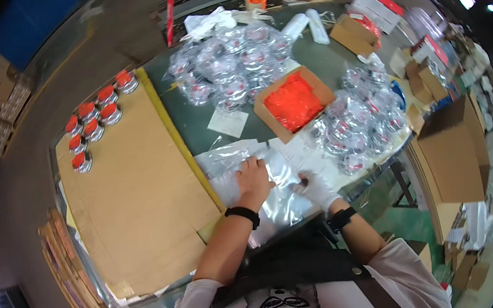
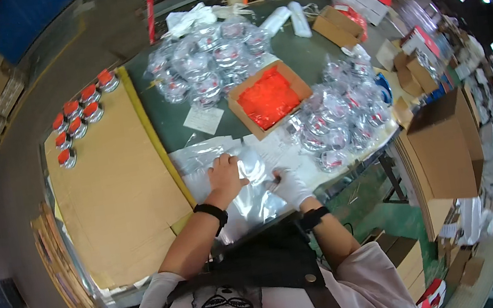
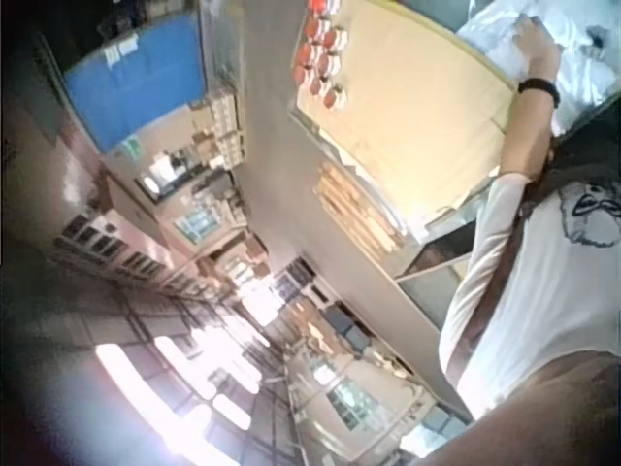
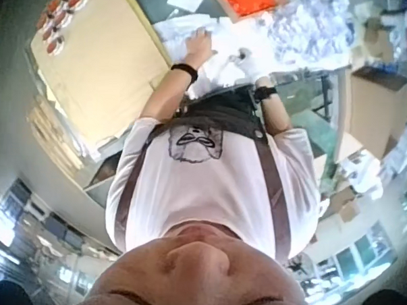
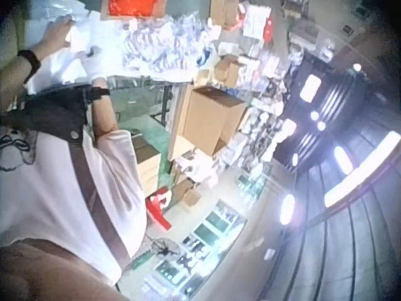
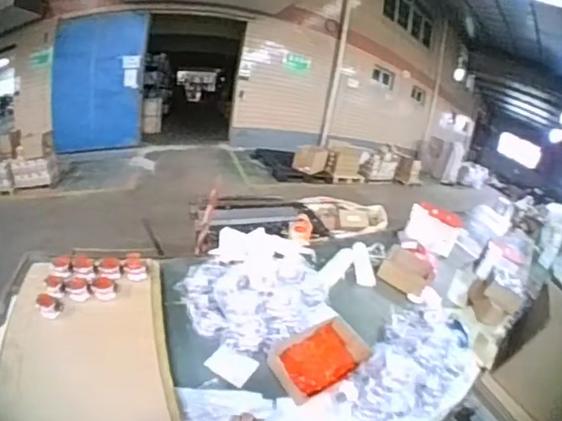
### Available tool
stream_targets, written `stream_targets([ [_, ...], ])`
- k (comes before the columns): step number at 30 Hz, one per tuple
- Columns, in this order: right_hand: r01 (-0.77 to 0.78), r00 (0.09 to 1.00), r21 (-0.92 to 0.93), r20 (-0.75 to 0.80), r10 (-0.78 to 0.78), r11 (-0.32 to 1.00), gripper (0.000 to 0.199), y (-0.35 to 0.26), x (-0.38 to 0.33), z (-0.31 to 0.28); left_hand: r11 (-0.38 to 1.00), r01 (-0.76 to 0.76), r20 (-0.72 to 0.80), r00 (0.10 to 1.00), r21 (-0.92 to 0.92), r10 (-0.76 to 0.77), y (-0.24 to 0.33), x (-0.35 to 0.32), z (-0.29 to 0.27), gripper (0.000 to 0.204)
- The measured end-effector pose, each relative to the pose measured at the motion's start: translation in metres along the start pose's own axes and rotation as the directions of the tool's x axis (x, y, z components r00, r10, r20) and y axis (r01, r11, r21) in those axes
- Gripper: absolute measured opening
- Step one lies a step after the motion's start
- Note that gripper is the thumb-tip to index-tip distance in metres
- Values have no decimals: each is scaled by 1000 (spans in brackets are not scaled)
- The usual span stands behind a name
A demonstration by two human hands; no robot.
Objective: The person places small metal containers with red lids into clear plastic bags one by one. The person picks up a container, inserts it into a bag, and sets the bag aside on the table. The process is repeated for multiple containers arranged on a cardboard sheet.
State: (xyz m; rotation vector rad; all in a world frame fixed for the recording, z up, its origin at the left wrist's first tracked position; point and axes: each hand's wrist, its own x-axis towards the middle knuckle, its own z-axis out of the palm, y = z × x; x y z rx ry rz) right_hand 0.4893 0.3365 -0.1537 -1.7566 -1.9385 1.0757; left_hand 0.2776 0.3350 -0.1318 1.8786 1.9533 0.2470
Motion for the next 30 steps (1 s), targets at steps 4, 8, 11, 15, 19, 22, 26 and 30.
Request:
stream_targets([
  [4, -34, 998, -126, -51, 27, 991, 46, -18, -10, 10, 997, -62, 86, 995, 51, 57, 8, 3, 18, 39],
  [8, 260, 936, -218, -181, -301, 941, 46, -16, -12, 9, 885, -437, -110, 899, -163, 423, -13, -15, 2, 30],
  [11, 284, 958, -62, -12, -286, 957, 48, -9, -14, 8, 829, -185, 135, 945, -528, 297, -10, -23, -35, 28],
  [15, 215, 970, 1, 113, -213, 977, 36, -55, 1, -8, 802, -83, 103, 979, -592, 177, -16, -22, -39, 27],
  [19, -39, 996, 288, 92, 13, 957, 29, -51, 23, 4, 890, -51, -55, 998, -454, 29, -14, -17, -33, 25],
  [22, -35, 995, 596, -51, 81, 802, 28, -76, 15, 24, 696, 150, 54, 986, -702, -159, -22, -16, -7, 30],
  [26, 559, 793, -155, -187, -580, 814, 21, -142, -10, 11, 581, -64, -168, 978, -811, -126, -26, -24, 29, 32],
  [30, 209, 974, 27, -94, -206, 977, 33, -117, 33, 20, 708, 8, -261, 926, -706, -271, 9, -35, 9, 28],
])
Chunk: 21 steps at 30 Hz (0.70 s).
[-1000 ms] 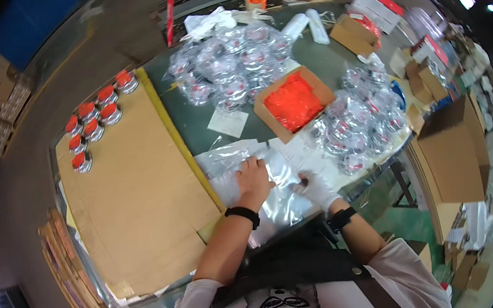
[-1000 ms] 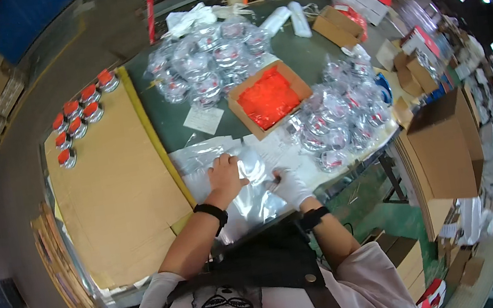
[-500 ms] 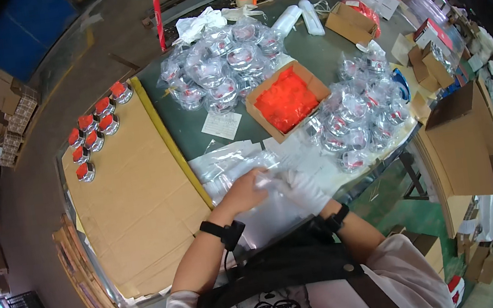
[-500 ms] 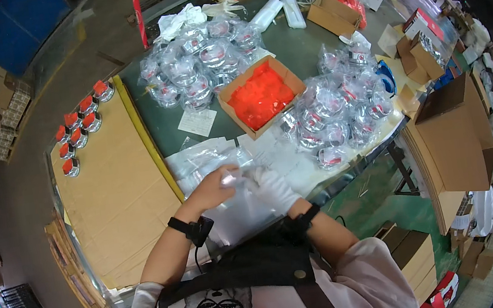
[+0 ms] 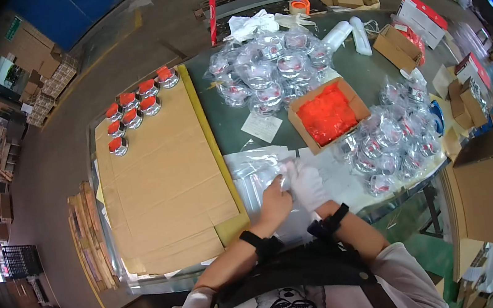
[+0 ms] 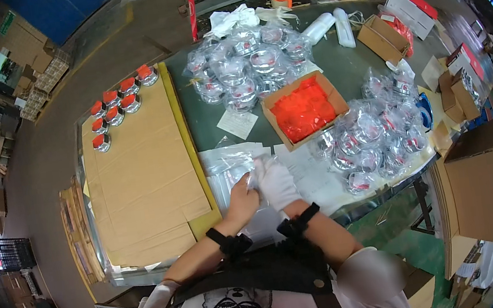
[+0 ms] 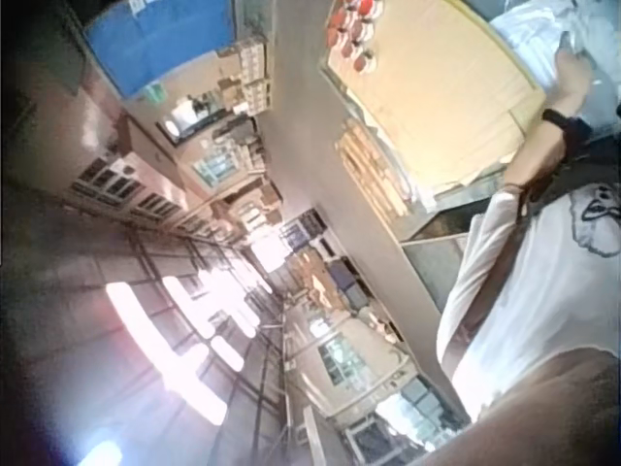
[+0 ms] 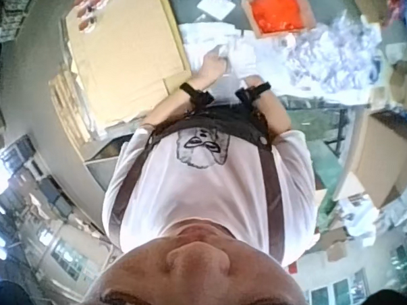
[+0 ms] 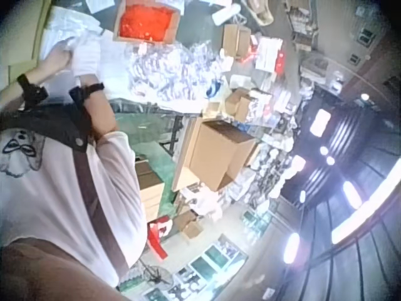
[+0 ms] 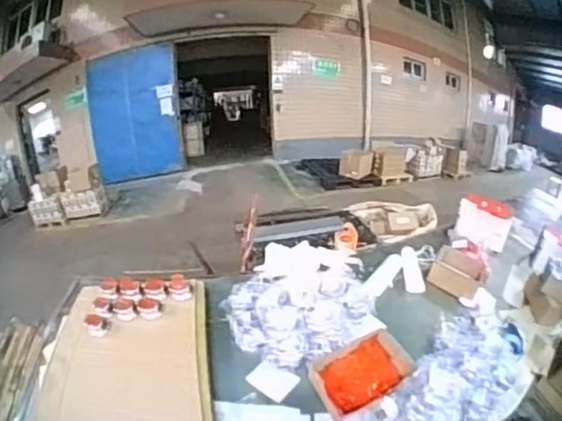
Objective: The person places small metal containers with red lids into clear plastic bags one by one. The person picks up a container, inserts it into a bag, and sets the bag aside on the table. The process is repeated for multiple containers arranged on a cardboard sheet.
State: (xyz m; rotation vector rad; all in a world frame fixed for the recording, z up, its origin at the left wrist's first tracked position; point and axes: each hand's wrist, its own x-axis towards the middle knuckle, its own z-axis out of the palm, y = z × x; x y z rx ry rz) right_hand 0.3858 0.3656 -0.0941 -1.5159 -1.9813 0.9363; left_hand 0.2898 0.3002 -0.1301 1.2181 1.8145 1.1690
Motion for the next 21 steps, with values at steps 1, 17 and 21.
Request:
stream_targets([
  [1, -42, 997, -74, 57, 46, 996, 33, 1, -2, 3, 993, -34, -46, 998, 111, 40, 3, -3, 1, 26],
  [17, 457, 884, -197, -9, -467, 867, 39, -38, -46, -17, 869, 427, 129, 904, -250, -407, 56, -16, -23, 45],
  [21, 129, 980, -42, 155, -121, 991, 42, -35, -4, -7, 887, 408, 185, 909, -218, -373, 45, -27, -55, 45],
])
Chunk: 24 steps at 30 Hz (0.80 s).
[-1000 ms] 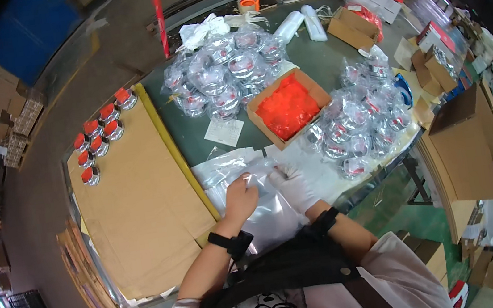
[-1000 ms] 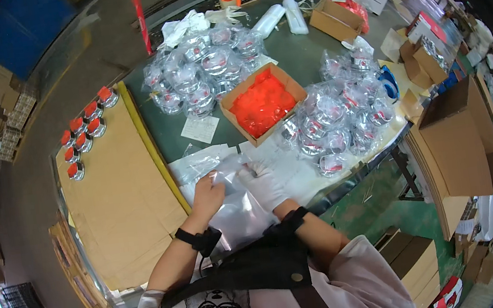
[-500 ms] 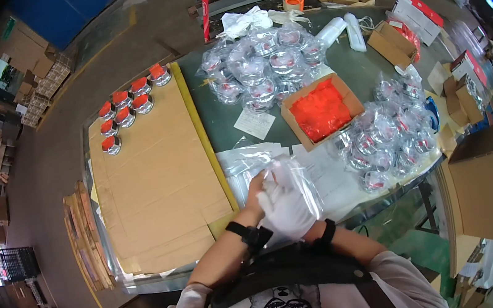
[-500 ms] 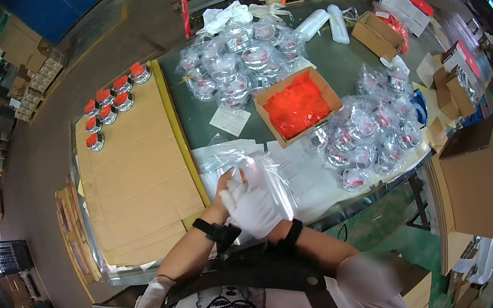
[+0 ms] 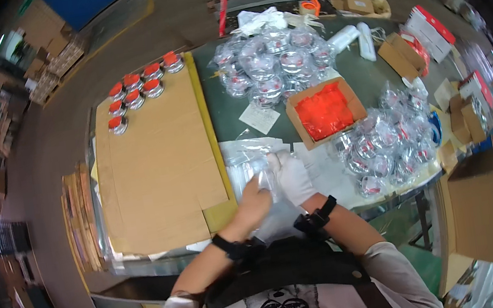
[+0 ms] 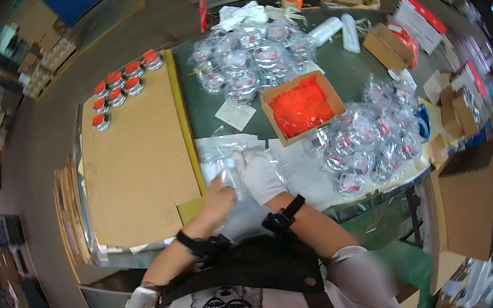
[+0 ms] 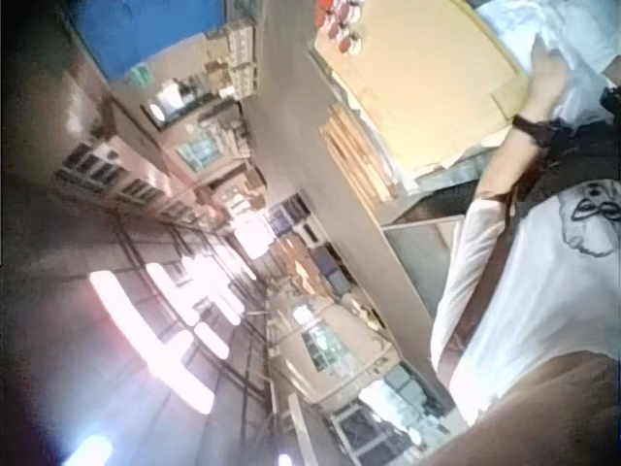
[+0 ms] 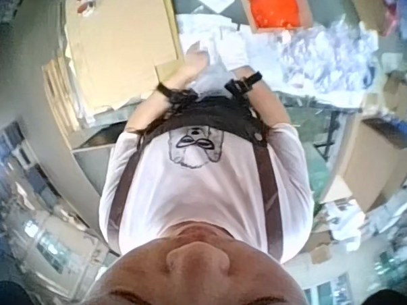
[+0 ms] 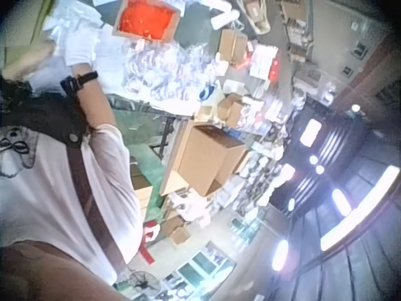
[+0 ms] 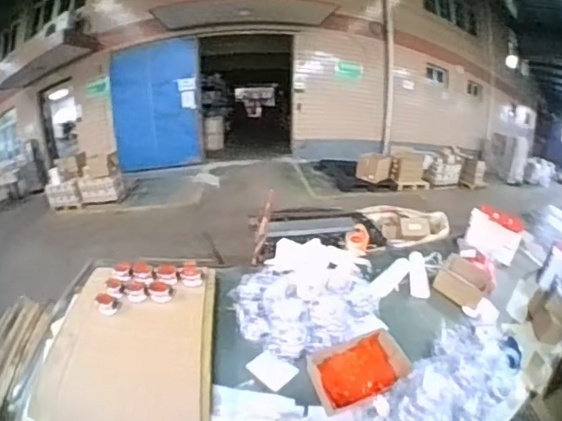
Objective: The person places small metal containers with red lids into clear plastic bags one by one. The person picks up a container, inserts it into a bag, and sets the bag aside on the table. The process is repeated for multiple containers arranged on a cardboard sheet.
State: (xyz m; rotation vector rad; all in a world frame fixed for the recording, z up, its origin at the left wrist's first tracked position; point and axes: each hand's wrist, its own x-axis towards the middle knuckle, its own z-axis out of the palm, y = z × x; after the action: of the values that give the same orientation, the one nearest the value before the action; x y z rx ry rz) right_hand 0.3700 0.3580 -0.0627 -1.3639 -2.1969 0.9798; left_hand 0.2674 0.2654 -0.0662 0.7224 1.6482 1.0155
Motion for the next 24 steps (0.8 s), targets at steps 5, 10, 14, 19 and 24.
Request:
stream_targets([
  [5, 13, 959, 635, 212, -191, 772, 31, -63, -2, 10, 984, -158, -2, 987, 80, 159, 87, -62, -124, 49],
  [10, -421, 724, 711, 638, -264, 564, 23, -143, -27, 61, 633, -306, 18, 908, 711, 420, 103, -66, -246, 53],
  [14, -265, 912, 722, 403, -77, 639, 34, -114, -26, 188, 264, -161, -78, 703, 951, 707, 97, -38, -253, 43],
  [19, 1, 867, -110, 495, 53, 994, 39, -149, -31, 150, 549, 56, -182, 967, 834, 177, -36, -5, -247, 38],
  [24, 83, 984, 36, 153, -88, 996, 35, -138, -23, 129, 876, -199, -200, 929, 439, 311, -72, -25, -258, 16],
])
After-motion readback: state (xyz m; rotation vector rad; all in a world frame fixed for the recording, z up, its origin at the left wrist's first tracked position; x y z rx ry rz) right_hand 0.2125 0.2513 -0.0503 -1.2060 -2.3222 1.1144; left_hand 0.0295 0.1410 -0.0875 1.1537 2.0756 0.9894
